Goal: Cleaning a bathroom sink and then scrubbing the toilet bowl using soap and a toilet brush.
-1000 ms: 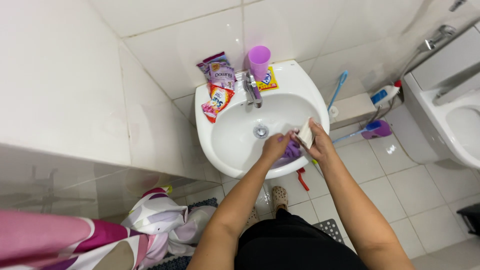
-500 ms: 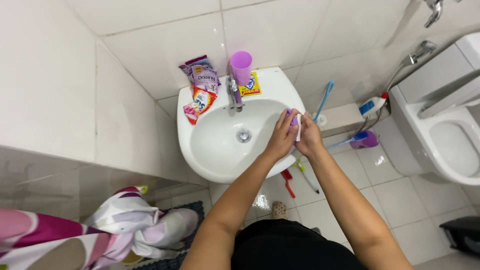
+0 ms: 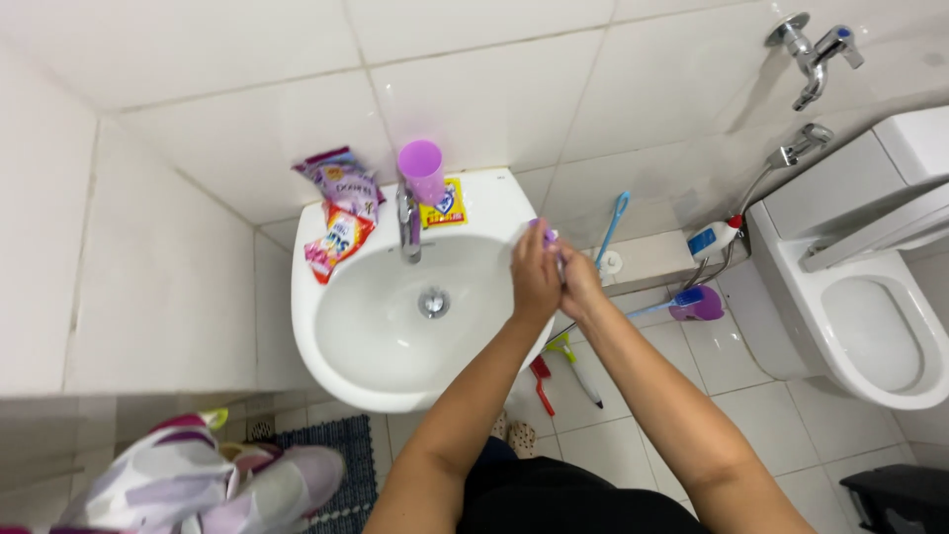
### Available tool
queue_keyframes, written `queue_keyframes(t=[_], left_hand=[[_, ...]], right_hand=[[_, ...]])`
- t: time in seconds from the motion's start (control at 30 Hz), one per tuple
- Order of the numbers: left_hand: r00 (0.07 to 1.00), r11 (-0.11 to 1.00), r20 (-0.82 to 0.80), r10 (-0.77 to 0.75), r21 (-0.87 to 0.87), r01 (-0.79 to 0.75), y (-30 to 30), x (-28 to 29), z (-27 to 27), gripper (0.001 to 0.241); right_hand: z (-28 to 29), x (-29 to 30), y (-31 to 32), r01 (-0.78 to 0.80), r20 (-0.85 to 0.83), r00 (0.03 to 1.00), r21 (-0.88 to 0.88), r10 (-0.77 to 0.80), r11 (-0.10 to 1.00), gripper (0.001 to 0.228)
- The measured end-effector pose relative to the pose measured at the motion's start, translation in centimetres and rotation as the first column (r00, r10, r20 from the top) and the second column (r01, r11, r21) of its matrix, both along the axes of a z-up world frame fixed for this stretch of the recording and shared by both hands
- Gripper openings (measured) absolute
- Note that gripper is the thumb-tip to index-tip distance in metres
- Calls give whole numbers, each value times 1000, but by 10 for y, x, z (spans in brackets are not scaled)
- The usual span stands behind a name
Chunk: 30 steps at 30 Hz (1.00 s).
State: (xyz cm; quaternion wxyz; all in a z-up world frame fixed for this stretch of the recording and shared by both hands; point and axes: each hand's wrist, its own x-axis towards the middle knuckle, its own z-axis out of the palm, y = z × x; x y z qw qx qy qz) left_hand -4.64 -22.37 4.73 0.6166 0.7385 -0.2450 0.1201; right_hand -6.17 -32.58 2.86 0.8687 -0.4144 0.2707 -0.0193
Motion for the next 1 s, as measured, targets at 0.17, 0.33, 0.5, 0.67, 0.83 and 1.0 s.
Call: queue_keyframes(t=[0.17, 0.33, 0.5, 0.67, 0.83, 1.0], left_hand=[[992, 992, -85, 98, 85, -91, -11, 4, -5, 39], [991, 991, -58, -119, 50, 122, -11, 5, 11, 41], [986, 991, 107, -124, 67, 118, -12, 44, 18, 39], [971, 969, -192, -144, -228, 98, 1, 81, 14, 24], [884, 952, -456, -105, -302, -43, 22, 104, -9, 22], [867, 976, -489, -95, -219, -16, 18, 105, -17, 31]], right_hand=[[-3, 11, -4, 88, -56, 995, 37, -85, 995, 30], [11, 38, -20, 68, -93, 994, 100, -58, 993, 36], [-40, 52, -52, 106, 18, 994, 63, -107, 992, 26], [19, 56, -16, -18, 1, 1000, 45, 18, 999, 25], [-5, 67, 0, -31, -45, 999, -155, 24, 987, 27], [-27, 72, -2, 17, -22, 999, -254, -23, 967, 26]])
